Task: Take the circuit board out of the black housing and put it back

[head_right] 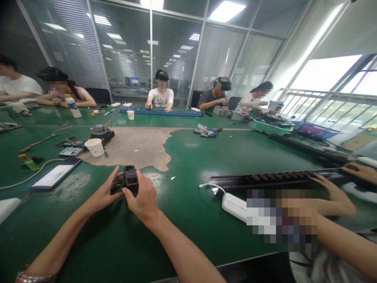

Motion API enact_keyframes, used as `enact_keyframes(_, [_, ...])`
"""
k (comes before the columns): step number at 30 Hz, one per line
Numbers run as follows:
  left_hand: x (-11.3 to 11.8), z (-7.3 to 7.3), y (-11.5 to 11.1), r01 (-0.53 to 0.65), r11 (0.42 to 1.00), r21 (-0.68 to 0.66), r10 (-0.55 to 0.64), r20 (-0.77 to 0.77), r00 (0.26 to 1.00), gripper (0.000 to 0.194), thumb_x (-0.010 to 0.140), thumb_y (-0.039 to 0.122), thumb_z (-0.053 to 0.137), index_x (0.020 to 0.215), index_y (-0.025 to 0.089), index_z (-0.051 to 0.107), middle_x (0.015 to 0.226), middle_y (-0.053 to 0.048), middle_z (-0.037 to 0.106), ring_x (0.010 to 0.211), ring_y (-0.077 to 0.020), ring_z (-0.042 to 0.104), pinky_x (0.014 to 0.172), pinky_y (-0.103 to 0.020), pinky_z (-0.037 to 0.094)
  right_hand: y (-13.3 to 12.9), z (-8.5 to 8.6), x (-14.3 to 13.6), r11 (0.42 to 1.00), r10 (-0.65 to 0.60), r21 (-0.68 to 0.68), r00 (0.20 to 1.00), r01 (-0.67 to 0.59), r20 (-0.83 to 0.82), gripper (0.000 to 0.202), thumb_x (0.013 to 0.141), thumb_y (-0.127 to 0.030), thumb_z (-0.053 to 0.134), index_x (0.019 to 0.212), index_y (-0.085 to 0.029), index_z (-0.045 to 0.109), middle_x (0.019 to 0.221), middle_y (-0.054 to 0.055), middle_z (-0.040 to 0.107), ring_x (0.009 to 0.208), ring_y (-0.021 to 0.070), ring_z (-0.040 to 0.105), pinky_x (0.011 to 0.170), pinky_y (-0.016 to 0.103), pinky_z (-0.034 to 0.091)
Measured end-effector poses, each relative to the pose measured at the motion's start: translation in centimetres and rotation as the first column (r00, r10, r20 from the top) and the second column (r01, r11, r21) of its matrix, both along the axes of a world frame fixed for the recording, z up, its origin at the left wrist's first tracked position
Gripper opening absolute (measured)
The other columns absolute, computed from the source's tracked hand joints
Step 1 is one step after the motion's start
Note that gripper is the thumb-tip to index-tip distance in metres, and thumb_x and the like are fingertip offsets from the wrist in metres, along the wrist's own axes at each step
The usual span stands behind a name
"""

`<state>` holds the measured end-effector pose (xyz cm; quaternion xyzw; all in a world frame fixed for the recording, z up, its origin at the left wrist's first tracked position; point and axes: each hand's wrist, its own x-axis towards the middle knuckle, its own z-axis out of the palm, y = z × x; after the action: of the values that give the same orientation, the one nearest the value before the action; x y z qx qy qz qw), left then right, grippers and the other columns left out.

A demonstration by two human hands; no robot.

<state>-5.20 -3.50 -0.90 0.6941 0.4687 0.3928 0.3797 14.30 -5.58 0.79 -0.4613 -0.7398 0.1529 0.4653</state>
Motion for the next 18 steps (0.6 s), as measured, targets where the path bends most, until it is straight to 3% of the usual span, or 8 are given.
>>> enact_keyframes(5, [0.2, 0.2, 0.2, -0.003, 1.000, 0.017, 0.003, -0.005, 1.000, 0.087, 0.076, 0.032, 0.069, 0.150, 0.021, 0.026, 0.147, -0.016, 0.042, 0.132, -0.0316, 0.045, 0.107, -0.051, 0.036, -0.4, 0.8, 0.1, 0.998, -0.027, 0.051, 0.997, 0.023, 0.078, 0.068, 0.084, -0.034, 0.061, 0.145, -0.017, 0.035, 0.123, 0.013, 0.061, 0.108, 0.0291, 0.057, 0.095, 0.046, 0.048])
enact_keyframes(11, [-0.2, -0.3, 0.6, -0.028, 0.999, 0.014, 0.028, 0.017, 0.999, 0.075, 0.077, 0.032, 0.066, 0.145, 0.022, 0.037, 0.143, -0.014, 0.047, 0.123, -0.0280, 0.054, 0.103, -0.046, 0.043, -0.6, 0.8, 0.1, 0.999, -0.051, 0.023, 0.994, 0.049, 0.101, 0.072, 0.083, -0.036, 0.063, 0.146, -0.016, 0.033, 0.122, 0.014, 0.061, 0.106, 0.0293, 0.058, 0.093, 0.045, 0.049])
enact_keyframes(18, [-0.4, -0.9, 1.1, -0.031, 0.999, -0.033, 0.033, 0.073, 0.997, 0.070, 0.077, 0.027, 0.064, 0.142, 0.018, 0.040, 0.138, -0.013, 0.054, 0.121, -0.0274, 0.056, 0.105, -0.051, 0.042, -0.2, -0.5, 0.2, 0.997, -0.053, -0.055, 0.995, 0.058, 0.085, 0.082, 0.077, -0.043, 0.071, 0.145, -0.015, 0.034, 0.130, 0.017, 0.056, 0.115, 0.0330, 0.056, 0.097, 0.049, 0.047])
